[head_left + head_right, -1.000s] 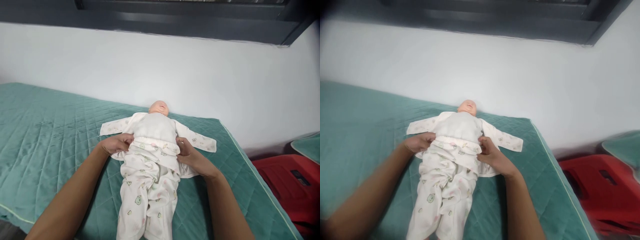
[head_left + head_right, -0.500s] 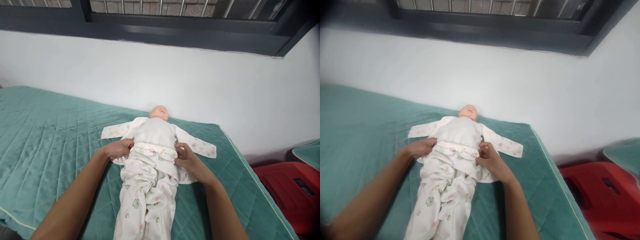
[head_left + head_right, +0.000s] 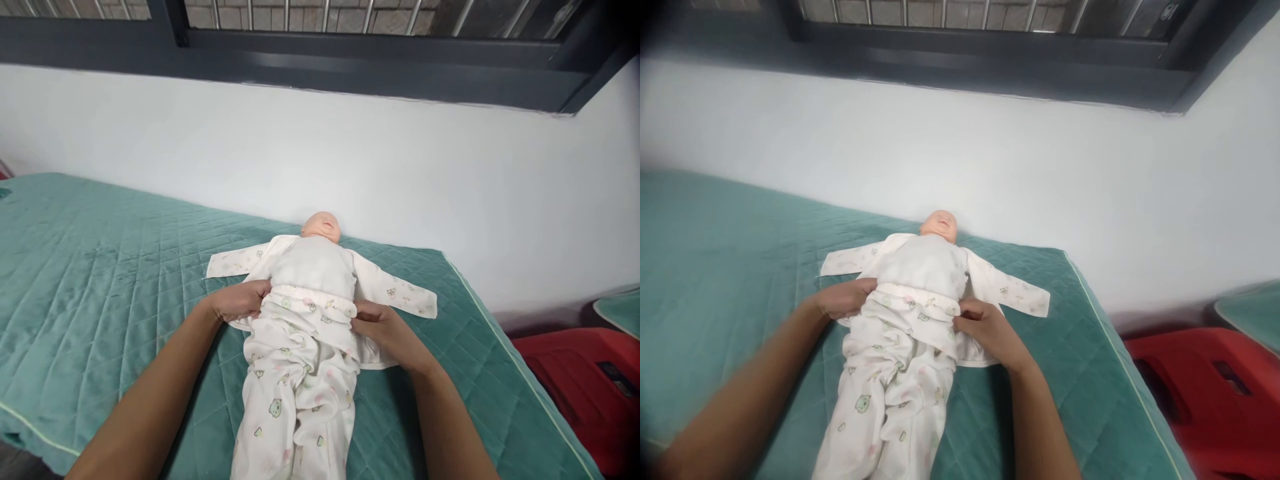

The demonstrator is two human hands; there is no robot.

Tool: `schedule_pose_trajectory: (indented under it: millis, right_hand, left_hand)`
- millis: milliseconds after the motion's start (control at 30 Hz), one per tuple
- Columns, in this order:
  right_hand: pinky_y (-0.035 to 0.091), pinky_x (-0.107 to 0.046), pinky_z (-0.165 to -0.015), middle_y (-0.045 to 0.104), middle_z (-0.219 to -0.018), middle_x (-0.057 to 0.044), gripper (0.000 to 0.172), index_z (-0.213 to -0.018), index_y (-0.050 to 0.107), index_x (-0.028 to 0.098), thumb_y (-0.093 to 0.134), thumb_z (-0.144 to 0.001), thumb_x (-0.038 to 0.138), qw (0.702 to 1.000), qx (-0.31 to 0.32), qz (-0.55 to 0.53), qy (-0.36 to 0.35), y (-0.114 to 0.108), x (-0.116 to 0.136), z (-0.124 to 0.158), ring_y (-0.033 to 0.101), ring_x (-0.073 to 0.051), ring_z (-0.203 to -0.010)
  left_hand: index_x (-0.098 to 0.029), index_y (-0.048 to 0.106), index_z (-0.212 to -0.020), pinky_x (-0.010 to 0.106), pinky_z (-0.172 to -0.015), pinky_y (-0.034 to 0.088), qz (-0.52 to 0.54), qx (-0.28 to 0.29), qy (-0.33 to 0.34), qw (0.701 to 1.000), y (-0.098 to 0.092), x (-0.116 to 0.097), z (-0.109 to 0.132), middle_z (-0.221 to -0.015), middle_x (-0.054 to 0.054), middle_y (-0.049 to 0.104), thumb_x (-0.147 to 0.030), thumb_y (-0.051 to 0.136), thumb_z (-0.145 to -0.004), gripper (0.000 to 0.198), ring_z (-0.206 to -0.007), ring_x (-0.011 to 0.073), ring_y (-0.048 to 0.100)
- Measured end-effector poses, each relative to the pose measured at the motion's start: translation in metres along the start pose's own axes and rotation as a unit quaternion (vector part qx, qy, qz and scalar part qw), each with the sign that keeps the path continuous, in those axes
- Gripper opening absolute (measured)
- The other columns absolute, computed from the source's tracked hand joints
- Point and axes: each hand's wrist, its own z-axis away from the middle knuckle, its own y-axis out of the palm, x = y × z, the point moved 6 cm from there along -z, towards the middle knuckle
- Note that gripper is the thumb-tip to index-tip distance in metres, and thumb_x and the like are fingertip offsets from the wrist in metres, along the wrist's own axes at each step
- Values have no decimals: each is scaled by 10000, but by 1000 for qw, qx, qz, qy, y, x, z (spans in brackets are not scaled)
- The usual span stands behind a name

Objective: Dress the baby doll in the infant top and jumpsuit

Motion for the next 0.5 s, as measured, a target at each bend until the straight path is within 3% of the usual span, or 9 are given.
schedule_pose_trajectory:
  millis: [100,200,333,500]
  right_hand:
    - [432,-273,-722,639,-757,17,118,-753,655,187,552,-777,239,997,15,72,9,5,-1,-4,578,-195,-805]
    - [459,-303,-710,668,-745,5,166,-761,686,201,524,-747,230,993,4,118,8,8,-1,-9,599,-231,-798]
    - [486,-365,-793,720,-822,-18,235,-828,735,266,571,-675,196,988,-23,148,-29,10,6,-14,628,-298,-897]
    - [494,-386,-818,740,-860,-14,305,-859,746,289,573,-644,161,987,-28,152,-31,12,9,-14,644,-307,-893]
  left_hand:
    - [-156,694,-972,286,-797,510,13,16,28,999,6,-5,1,-875,15,723,-78,622,-578,408,-926,224,639]
    - [-166,683,-1033,306,-903,486,9,-3,47,999,8,-7,3,-986,30,725,-68,634,-583,463,-1064,242,610]
    - [-179,668,-1056,299,-921,482,16,-41,41,998,7,-3,7,-1069,40,714,-84,627,-606,463,-1105,237,600]
    - [-175,642,-1109,299,-898,500,77,-27,37,996,9,2,6,-1126,58,702,-93,649,-607,509,-1097,232,609]
